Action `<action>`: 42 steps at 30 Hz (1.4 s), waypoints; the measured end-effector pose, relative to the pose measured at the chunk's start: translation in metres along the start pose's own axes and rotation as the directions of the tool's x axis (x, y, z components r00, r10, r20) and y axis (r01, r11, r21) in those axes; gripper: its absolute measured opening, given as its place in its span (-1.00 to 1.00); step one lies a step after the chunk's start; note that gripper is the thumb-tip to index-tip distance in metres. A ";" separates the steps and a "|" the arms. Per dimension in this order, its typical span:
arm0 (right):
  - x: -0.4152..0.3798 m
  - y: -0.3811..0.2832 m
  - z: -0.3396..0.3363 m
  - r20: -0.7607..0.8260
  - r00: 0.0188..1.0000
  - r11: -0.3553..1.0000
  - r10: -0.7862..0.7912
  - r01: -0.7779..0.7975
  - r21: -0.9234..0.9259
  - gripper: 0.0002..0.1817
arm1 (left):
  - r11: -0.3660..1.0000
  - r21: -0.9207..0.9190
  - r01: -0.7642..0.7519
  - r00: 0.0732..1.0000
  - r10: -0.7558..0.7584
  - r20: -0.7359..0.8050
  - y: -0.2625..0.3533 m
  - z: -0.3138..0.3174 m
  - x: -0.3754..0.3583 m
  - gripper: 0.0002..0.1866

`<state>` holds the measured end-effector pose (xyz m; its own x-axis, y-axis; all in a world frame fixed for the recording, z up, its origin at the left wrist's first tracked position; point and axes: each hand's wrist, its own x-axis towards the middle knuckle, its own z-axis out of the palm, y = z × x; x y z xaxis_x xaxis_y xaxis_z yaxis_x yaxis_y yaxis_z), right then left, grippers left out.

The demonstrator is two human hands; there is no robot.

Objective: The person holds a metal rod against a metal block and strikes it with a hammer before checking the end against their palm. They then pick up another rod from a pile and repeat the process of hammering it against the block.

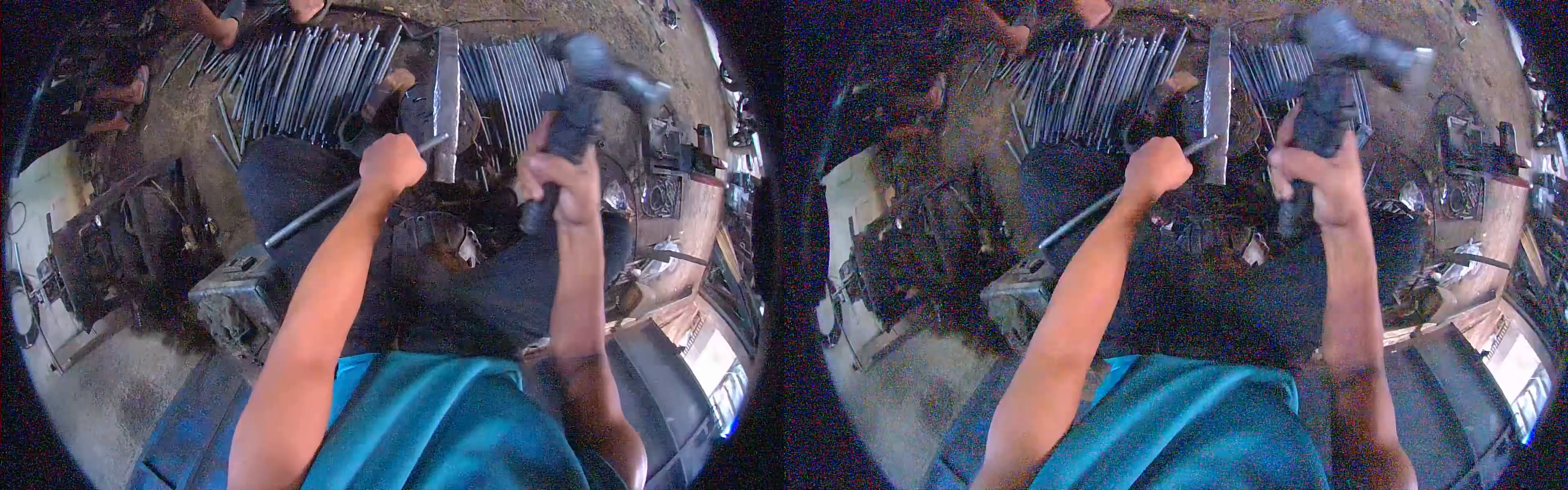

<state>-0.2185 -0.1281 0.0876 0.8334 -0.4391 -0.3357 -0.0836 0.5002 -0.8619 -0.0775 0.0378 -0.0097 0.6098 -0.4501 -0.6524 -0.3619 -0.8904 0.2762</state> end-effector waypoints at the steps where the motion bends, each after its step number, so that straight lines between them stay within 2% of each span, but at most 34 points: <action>1: 0.002 -0.025 0.008 0.071 0.986 0.988 -0.152 0.152 -0.002 -0.71 | 1.000 0.016 0.011 1.000 -0.011 -0.021 0.000 0.003 0.003 -0.72; 2: 0.002 -0.043 0.015 0.139 0.946 0.955 -0.293 0.295 0.008 -0.72 | 0.999 0.033 0.024 0.999 -0.023 -0.036 -0.002 0.007 0.003 -0.72; 4: 0.009 -0.059 0.019 0.289 0.839 0.883 -0.462 0.467 0.055 -0.70 | 1.000 0.021 0.022 0.998 -0.021 -0.057 -0.001 0.011 0.003 -0.74; 5: 0.013 -0.051 0.019 0.336 0.801 0.857 -0.496 0.514 0.041 -0.69 | 1.000 0.015 0.025 0.998 -0.024 -0.063 -0.001 0.011 0.004 -0.75; 6: 0.013 -0.028 0.019 0.320 0.815 0.869 -0.484 0.491 0.062 -0.69 | 1.000 0.009 0.028 0.997 -0.028 -0.073 -0.001 0.010 0.004 -0.76; 7: 0.007 0.007 0.020 0.225 0.898 0.926 -0.378 0.366 0.092 -0.67 | 0.999 0.010 0.031 0.997 -0.030 -0.071 -0.001 0.009 0.004 -0.76; 8: 0.001 0.058 0.002 0.082 0.991 0.989 -0.107 0.114 -0.090 -0.65 | 1.000 0.020 0.011 0.998 -0.009 -0.064 -0.001 0.009 0.003 -0.76; 9: -0.005 0.108 -0.013 0.015 0.983 0.971 0.185 -0.180 -0.158 -0.65 | 0.999 0.031 -0.011 0.998 0.012 -0.061 -0.001 0.008 0.003 -0.76; 10: -0.006 0.161 -0.031 -0.057 0.941 0.860 0.334 -0.329 -0.390 -0.83 | 0.999 0.034 -0.011 0.998 0.013 -0.062 -0.002 0.007 0.003 -0.76; 11: -0.016 0.156 -0.031 -0.064 0.938 0.859 0.340 -0.338 -0.386 -0.83 | 0.999 0.017 -0.042 0.998 0.043 -0.049 -0.003 0.008 -0.001 -0.75; 13: -0.016 0.131 -0.024 -0.006 0.914 0.895 0.407 -0.400 -0.195 -0.75 | 0.995 0.027 -0.093 0.992 0.095 -0.087 -0.001 0.007 0.003 -0.74; 14: -0.016 0.099 -0.007 -0.127 0.891 0.877 0.435 -0.452 -0.162 -0.73 | 0.995 0.029 -0.095 0.992 0.097 -0.081 -0.003 0.010 0.001 -0.74; 16: -0.005 0.066 -0.008 -0.068 0.973 0.933 0.221 -0.231 -0.276 -0.66 | 0.997 0.046 -0.055 0.995 0.059 -0.085 0.002 0.009 0.005 -0.75; 18: -0.008 -0.001 0.016 -0.029 0.999 0.991 0.038 -0.042 -0.128 -0.63 | 0.997 0.076 -0.015 0.992 0.025 -0.124 0.003 0.012 0.007 -0.76; 19: -0.011 -0.027 0.017 0.033 0.996 0.984 -0.078 0.083 -0.155 -0.67 | 0.997 0.074 -0.003 0.992 0.012 -0.128 0.003 0.012 0.007 -0.76; 20: -0.006 -0.052 0.015 0.239 0.927 0.929 -0.290 0.332 -0.162 -0.74 | 0.997 0.070 0.008 0.993 0.001 -0.121 0.003 0.014 0.006 -0.76; 22: 0.008 -0.096 0.023 0.444 0.739 0.813 -0.507 0.582 -0.040 -0.70 | 0.999 0.049 0.010 0.994 -0.005 -0.105 0.005 0.013 0.004 -0.77; 23: 0.014 -0.092 0.022 0.447 0.743 0.818 -0.499 0.574 -0.041 -0.70 | 0.999 0.040 0.005 0.995 -0.001 -0.099 0.004 0.012 0.003 -0.77; 25: 0.024 -0.069 0.017 0.526 0.568 0.727 -0.633 0.669 0.153 -0.71 | 0.999 0.048 0.013 0.995 -0.008 -0.103 0.005 0.013 0.004 -0.77; 26: 0.018 -0.032 0.014 0.415 0.732 0.831 -0.540 0.543 0.123 -0.71 | 0.998 0.059 0.013 0.993 -0.007 -0.116 0.004 0.012 0.005 -0.78; 27: 0.008 0.018 0.012 0.249 0.905 0.927 -0.346 0.370 -0.055 -0.71 | 0.998 0.058 0.015 0.994 -0.009 -0.113 0.003 0.011 0.005 -0.78; 28: -0.003 0.079 -0.009 0.009 0.997 0.974 0.075 -0.072 -0.215 -0.72 | 0.998 0.049 -0.026 0.991 0.032 -0.132 0.002 0.011 0.003 -0.79; 29: -0.002 0.125 -0.023 -0.041 0.938 0.854 0.345 -0.332 -0.400 -0.72 | 0.997 0.043 -0.068 0.986 0.074 -0.153 0.001 0.011 0.001 -0.80; 30: -0.006 0.153 -0.027 -0.153 0.924 0.873 0.351 -0.382 -0.304 -0.80 | 0.997 0.048 -0.067 0.986 0.074 -0.149 0.000 0.016 -0.003 -0.80; 31: -0.010 0.143 -0.016 -0.026 0.929 0.909 0.370 -0.368 -0.195 -0.81 | 0.995 0.079 -0.063 0.985 0.075 -0.156 0.000 0.020 0.001 -0.80; 32: -0.012 0.119 -0.006 0.039 0.893 0.890 0.449 -0.443 -0.103 -0.76 | 0.992 0.113 -0.055 0.982 0.074 -0.174 -0.001 0.018 0.007 -0.81; 34: -0.006 0.071 0.012 -0.029 0.910 0.890 0.414 -0.411 -0.199 -0.76 | 0.991 0.118 -0.056 0.979 0.078 -0.191 -0.002 0.030 -0.003 -0.82; 36: 0.002 0.026 0.014 0.018 0.976 0.921 0.217 -0.199 -0.336 -0.66 | 0.985 0.129 -0.114 0.951 0.146 -0.274 -0.006 0.029 0.003 -0.73; 37: -0.003 -0.005 0.028 -0.070 0.991 0.965 0.111 -0.124 -0.232 -0.66 | 0.976 0.185 -0.119 0.921 0.178 -0.348 -0.006 0.033 0.002 -0.73; 38: -0.003 -0.038 0.030 0.066 0.995 0.959 0.074 -0.053 -0.277 -0.66 | 0.978 0.179 -0.110 0.922 0.168 -0.350 -0.007 0.031 0.002 -0.73; 39: -0.010 -0.063 0.037 0.084 0.992 0.959 -0.095 0.114 -0.261 -0.71 | 0.980 0.164 -0.115 0.935 0.162 -0.314 -0.008 0.031 0.001 -0.75; 40: -0.004 -0.076 0.023 0.251 0.939 0.903 -0.234 0.306 -0.303 -0.74 | 0.982 0.146 -0.120 0.947 0.157 -0.281 -0.008 0.030 0.001 -0.76; 42: 0.008 -0.112 0.034 0.505 0.706 0.816 -0.496 0.577 -0.005 -0.70 | 0.989 0.119 -0.089 0.954 0.120 -0.275 -0.006 0.030 0.002 -0.80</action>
<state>-0.1839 -0.1618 0.1947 0.9059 -0.1812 0.3827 0.4101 0.1509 -0.8995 -0.0956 0.0443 -0.0338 0.7323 -0.5545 -0.3954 -0.4965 -0.8321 0.2472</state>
